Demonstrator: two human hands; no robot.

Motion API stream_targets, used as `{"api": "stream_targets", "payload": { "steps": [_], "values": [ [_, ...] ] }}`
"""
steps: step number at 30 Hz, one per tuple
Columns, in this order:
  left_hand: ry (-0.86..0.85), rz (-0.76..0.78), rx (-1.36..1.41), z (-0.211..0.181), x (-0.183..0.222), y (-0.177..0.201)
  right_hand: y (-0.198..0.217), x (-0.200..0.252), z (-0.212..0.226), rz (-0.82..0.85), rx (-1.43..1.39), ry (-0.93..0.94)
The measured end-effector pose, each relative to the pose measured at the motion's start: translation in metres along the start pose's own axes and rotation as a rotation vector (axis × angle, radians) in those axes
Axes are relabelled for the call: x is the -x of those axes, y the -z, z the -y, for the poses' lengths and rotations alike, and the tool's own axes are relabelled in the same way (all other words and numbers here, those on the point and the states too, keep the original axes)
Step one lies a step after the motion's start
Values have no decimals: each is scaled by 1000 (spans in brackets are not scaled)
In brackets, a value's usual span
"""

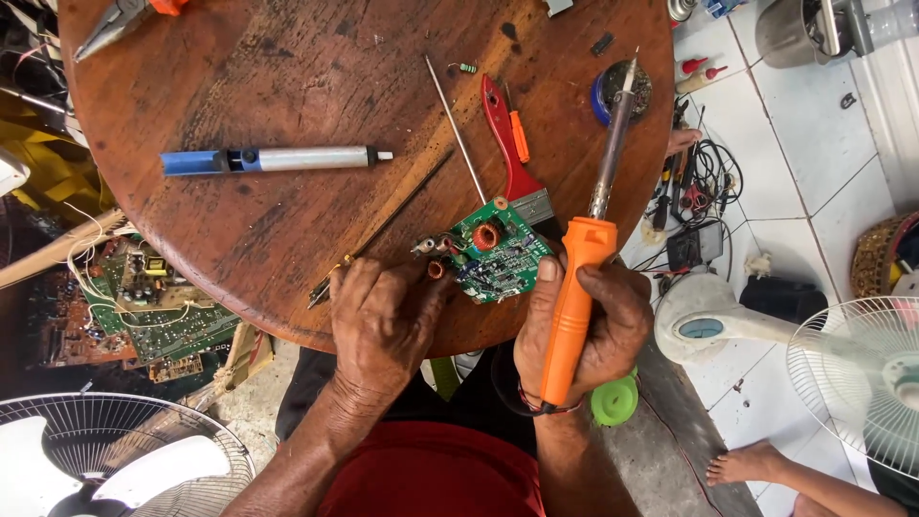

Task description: Repairing a printed circuit board by soldering and desoldering components using specialized tools.

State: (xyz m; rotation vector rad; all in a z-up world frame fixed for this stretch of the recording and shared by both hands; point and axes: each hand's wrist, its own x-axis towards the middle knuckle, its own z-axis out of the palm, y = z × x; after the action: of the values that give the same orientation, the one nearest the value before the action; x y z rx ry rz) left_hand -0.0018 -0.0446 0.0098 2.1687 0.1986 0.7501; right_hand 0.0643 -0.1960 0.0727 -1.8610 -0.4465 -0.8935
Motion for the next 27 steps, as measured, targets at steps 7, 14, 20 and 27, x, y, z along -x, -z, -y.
{"api": "stream_targets", "payload": {
  "steps": [7,14,20,27],
  "values": [
    [10,11,81,-15,-11,11,7,-1,-11,-6,-2,9],
    [374,54,478,-28,-14,14,14,2,-8,7,-13,115],
    [631,29,863,-25,-13,17,25,23,-1,92,-135,271],
    [638,-129,986,-16,-4,26,53,85,-15,228,-87,205]
  ]
}}
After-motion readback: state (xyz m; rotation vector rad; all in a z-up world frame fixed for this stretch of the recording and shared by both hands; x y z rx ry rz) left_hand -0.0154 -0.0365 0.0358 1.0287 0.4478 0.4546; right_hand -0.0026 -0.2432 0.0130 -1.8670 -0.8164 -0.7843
